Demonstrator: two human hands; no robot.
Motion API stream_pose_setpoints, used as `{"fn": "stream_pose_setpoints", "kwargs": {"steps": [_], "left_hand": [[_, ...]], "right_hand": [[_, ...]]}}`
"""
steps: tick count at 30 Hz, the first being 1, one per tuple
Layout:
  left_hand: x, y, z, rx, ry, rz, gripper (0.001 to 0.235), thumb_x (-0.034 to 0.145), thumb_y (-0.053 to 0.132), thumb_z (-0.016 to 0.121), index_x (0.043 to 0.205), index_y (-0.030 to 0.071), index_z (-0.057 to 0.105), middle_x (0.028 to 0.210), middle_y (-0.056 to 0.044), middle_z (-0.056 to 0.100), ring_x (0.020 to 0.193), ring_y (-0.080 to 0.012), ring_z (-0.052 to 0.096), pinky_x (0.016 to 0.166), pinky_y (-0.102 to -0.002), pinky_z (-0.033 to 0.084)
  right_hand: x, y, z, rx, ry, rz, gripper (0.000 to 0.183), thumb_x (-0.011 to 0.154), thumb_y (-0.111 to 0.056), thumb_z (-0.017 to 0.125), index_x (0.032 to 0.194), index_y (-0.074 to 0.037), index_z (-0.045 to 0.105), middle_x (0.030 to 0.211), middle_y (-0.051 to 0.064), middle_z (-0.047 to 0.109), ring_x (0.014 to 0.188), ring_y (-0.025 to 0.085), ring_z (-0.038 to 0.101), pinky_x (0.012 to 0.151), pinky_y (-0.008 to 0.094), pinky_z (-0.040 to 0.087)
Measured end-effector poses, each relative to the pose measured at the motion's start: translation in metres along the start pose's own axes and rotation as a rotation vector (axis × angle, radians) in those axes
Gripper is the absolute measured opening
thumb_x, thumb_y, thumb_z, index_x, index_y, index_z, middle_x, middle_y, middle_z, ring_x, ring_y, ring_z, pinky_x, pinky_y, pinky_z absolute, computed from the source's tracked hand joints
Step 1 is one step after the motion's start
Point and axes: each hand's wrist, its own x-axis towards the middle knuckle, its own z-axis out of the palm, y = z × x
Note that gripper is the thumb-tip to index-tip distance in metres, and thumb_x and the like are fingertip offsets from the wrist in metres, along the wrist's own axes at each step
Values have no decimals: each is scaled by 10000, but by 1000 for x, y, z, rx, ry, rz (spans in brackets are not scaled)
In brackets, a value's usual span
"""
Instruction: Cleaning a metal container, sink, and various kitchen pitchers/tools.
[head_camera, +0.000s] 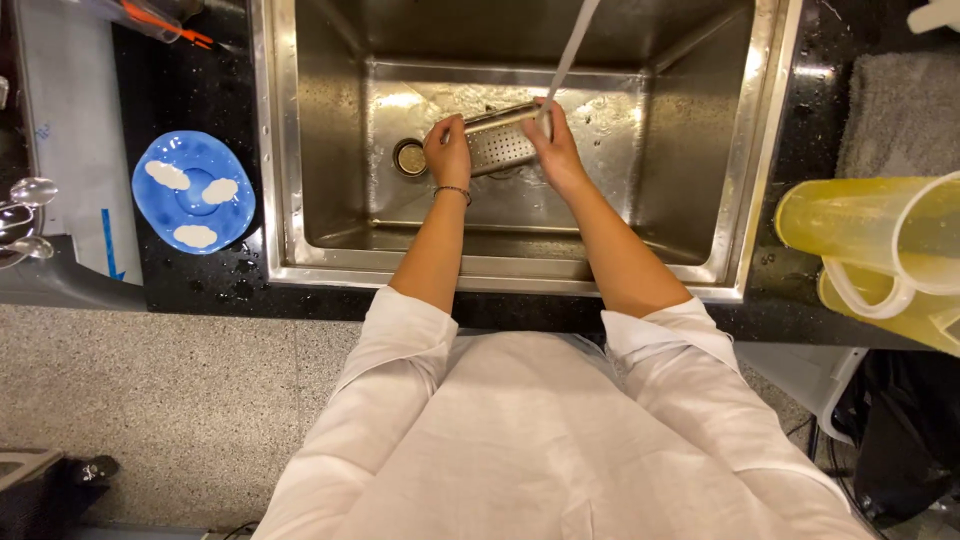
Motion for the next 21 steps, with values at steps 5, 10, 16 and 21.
{"fn": "stream_pose_setpoints", "kwargs": {"steps": [5,10,16,21], "left_hand": [[-7,-7,-1,256,-69,111,297,876,321,725,974,50,797,1113,-90,655,973,-251,624,870,-386,506],[8,-19,-5,181,-81,40,313,913,355,681,948,50,742,1012,-83,720,945,-230,651,856,-369,505],[-4,-6,-2,226,-108,-103,356,916,383,668,920,33,735,936,-103,727,870,-232,641,809,-383,513],[11,-34,-11,263,-95,38,334,877,361,697,945,40,763,964,-76,736,901,-217,666,831,-376,530]], "right_hand": [[31,88,-2,109,168,48,479,1117,-465,469,1403,-95,574,1456,205,631,1411,317,552,1226,420,406],[25,76,-1,223,5,-152,560,1077,-489,493,1483,-104,467,1521,148,508,1444,268,423,1203,380,304],[20,62,6,89,134,-12,546,1071,-505,414,1439,-111,497,1419,140,558,1352,287,488,1147,417,357],[16,67,4,30,151,61,532,1107,-506,302,1345,-113,571,1280,143,652,1263,297,583,1135,406,424]]}}
